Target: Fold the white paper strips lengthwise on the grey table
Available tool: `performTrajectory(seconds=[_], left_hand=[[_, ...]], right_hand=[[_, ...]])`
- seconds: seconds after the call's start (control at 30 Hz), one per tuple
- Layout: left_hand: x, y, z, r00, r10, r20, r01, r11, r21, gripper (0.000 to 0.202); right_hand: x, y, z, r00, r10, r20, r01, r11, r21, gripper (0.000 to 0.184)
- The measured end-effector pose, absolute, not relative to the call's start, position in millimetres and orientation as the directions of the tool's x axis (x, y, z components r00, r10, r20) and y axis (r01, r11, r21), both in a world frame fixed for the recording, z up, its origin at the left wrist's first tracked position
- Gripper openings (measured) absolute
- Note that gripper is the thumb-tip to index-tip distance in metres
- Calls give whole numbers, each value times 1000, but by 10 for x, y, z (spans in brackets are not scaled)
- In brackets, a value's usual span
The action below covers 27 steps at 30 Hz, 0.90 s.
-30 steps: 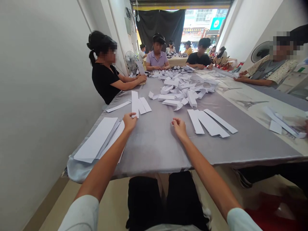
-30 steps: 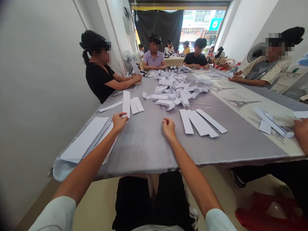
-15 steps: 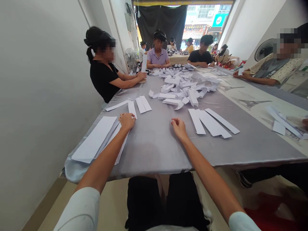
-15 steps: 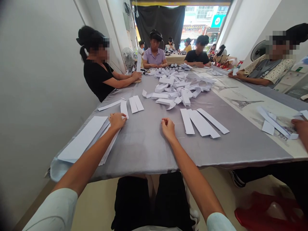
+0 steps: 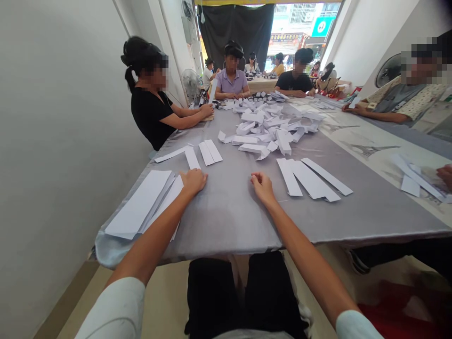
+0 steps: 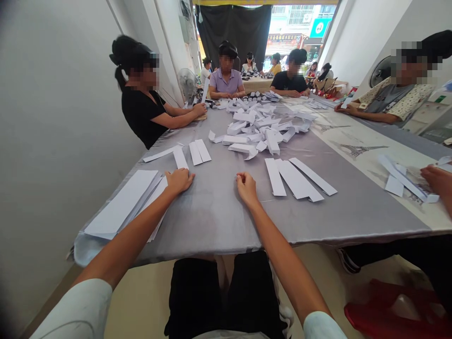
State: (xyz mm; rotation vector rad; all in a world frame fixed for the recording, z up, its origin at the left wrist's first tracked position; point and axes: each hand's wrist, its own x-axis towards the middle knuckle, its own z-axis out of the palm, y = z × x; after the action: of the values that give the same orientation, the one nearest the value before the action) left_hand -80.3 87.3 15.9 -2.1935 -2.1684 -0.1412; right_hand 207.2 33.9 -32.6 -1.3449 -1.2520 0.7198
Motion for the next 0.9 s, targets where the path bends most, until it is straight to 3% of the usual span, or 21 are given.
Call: performTrajectory(seconds=[0.43, 0.67, 0.77, 0.9], left_hand=[[-835, 1076, 10, 11, 999, 48, 997, -15, 79, 57], [-827, 1294, 148, -177, 973, 145, 977, 157, 143, 39], [-899, 1362, 197, -176, 974, 143, 973, 150, 174, 33], [-918, 1346, 243, -94, 985, 142, 994, 86, 64, 37]], right_hand=[[2075, 342, -342, 208, 948, 241, 312, 169, -935, 26], [2079, 346, -345, 187, 944, 271, 371, 187, -909, 24], [2075, 352, -349, 165, 946, 281, 398, 196, -896, 25], [2063, 352, -352, 150, 948, 281, 415, 198, -888, 22]])
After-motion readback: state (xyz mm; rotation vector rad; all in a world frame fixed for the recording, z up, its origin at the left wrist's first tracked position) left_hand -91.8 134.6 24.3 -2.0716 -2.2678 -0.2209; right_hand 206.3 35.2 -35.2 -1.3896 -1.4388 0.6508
